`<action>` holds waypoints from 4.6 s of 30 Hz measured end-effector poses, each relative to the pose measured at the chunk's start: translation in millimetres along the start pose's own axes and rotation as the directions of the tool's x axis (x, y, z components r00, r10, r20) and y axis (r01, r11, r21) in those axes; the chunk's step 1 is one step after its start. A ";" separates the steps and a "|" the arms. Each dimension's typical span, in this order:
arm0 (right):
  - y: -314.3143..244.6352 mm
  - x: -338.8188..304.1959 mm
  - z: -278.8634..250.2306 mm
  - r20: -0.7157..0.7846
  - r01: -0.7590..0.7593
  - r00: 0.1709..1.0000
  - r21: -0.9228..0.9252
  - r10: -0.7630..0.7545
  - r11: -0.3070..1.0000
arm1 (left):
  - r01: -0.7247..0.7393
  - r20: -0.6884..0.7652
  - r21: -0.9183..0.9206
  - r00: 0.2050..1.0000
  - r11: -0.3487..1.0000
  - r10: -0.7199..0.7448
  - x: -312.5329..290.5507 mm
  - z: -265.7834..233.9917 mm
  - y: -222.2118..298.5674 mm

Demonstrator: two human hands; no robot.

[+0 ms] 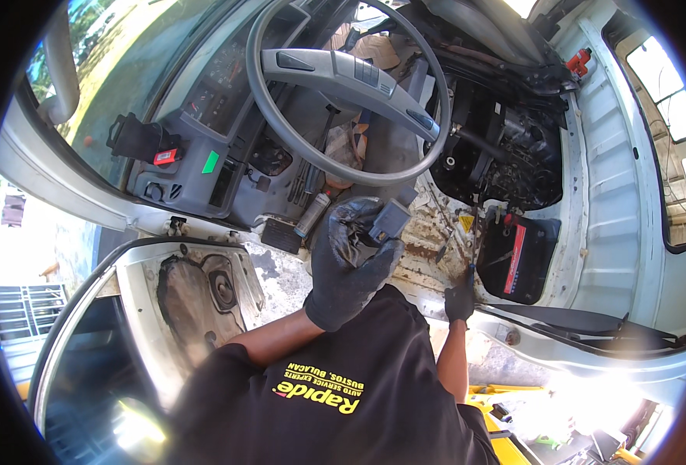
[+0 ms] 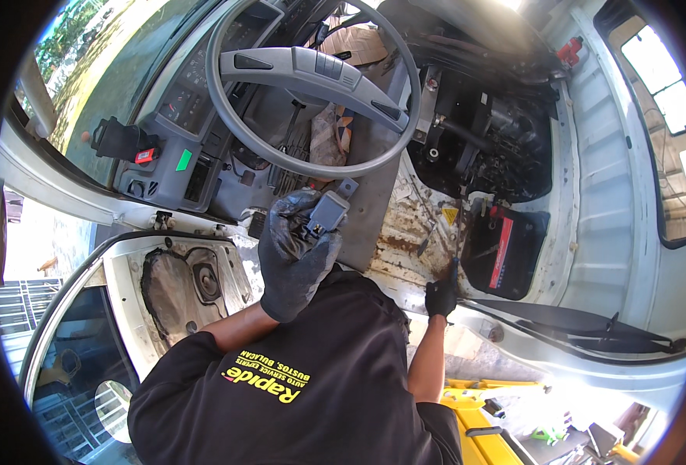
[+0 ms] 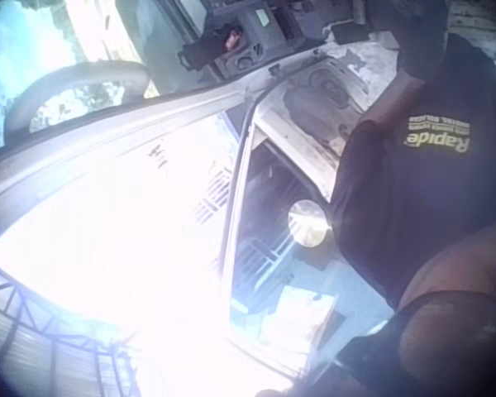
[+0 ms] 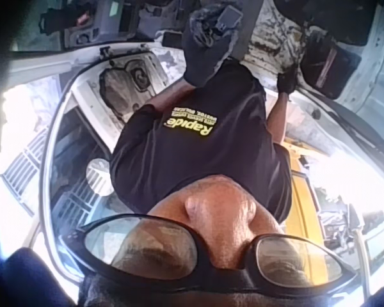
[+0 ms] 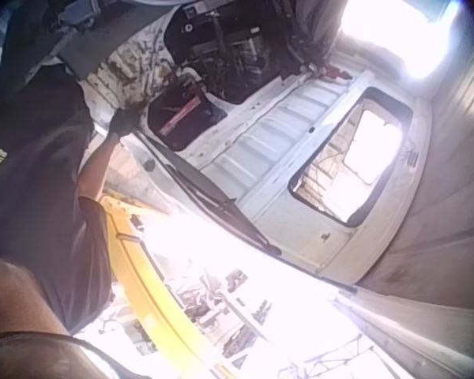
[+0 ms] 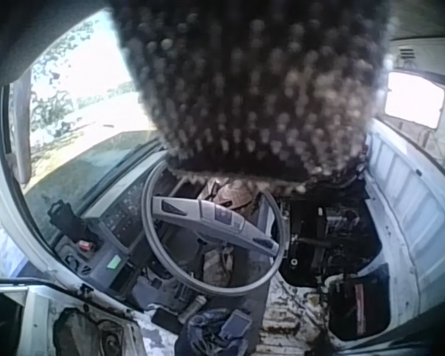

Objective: The person uses a wrench to loosen and tighten bolts on a car battery located in the engine bay. They then move to the interior, retrieve a small black plastic part, and place it near the steering column.

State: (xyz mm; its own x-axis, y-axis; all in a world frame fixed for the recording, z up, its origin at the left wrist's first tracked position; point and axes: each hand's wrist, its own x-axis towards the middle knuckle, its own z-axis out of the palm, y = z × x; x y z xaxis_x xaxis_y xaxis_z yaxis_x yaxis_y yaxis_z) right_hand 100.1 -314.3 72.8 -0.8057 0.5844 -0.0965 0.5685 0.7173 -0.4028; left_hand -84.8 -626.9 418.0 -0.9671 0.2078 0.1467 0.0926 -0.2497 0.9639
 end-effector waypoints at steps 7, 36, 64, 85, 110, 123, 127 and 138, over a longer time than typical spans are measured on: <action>-4.7 -0.1 0.2 -0.007 -0.014 1.000 0.012 0.014 1.000 | -0.038 -0.007 0.047 0.999 0.998 0.038 0.1 1.3 1.9; -10.6 0.5 -5.0 0.052 -0.074 0.996 0.033 0.072 0.997 | -0.095 -0.069 -0.040 0.993 0.995 0.092 -1.0 -7.6 -20.3; 7.7 1.0 2.6 0.009 0.019 1.000 -0.016 -0.018 1.000 | 0.426 0.316 -0.720 0.904 0.548 -0.287 6.2 -8.1 -26.4; -6.3 2.1 -3.1 0.036 -0.072 0.997 0.004 0.072 0.997 | -0.258 0.129 0.452 0.966 0.854 0.224 13.5 2.0 -2.1; -22.7 2.3 -16.6 0.110 -0.152 0.982 -0.045 0.156 0.987 | -0.206 0.142 0.338 0.976 0.918 0.166 11.4 1.7 -8.0; -10.1 -0.8 -7.9 0.057 -0.056 0.997 0.043 0.054 0.997 | -0.550 -0.343 0.139 0.753 0.824 0.561 95.9 -69.1 64.3; -13.9 -0.8 -14.6 0.093 -0.090 0.992 0.084 0.082 0.992 | -0.315 -0.164 0.874 0.528 0.371 0.833 180.4 -155.8 92.6; 13.5 5.2 6.2 0.011 0.047 0.999 0.029 -0.047 0.998 | 0.368 -0.426 0.903 0.712 0.220 0.558 267.9 -245.2 67.1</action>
State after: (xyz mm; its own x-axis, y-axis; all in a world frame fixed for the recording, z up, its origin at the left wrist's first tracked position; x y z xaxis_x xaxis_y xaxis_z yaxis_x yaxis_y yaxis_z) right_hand 102.5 -304.0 61.2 -0.8332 0.5461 -0.0872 0.5254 0.7325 -0.4330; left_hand -395.7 -820.0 467.4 -0.7380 -0.3943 0.5476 -0.1214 0.8759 0.4670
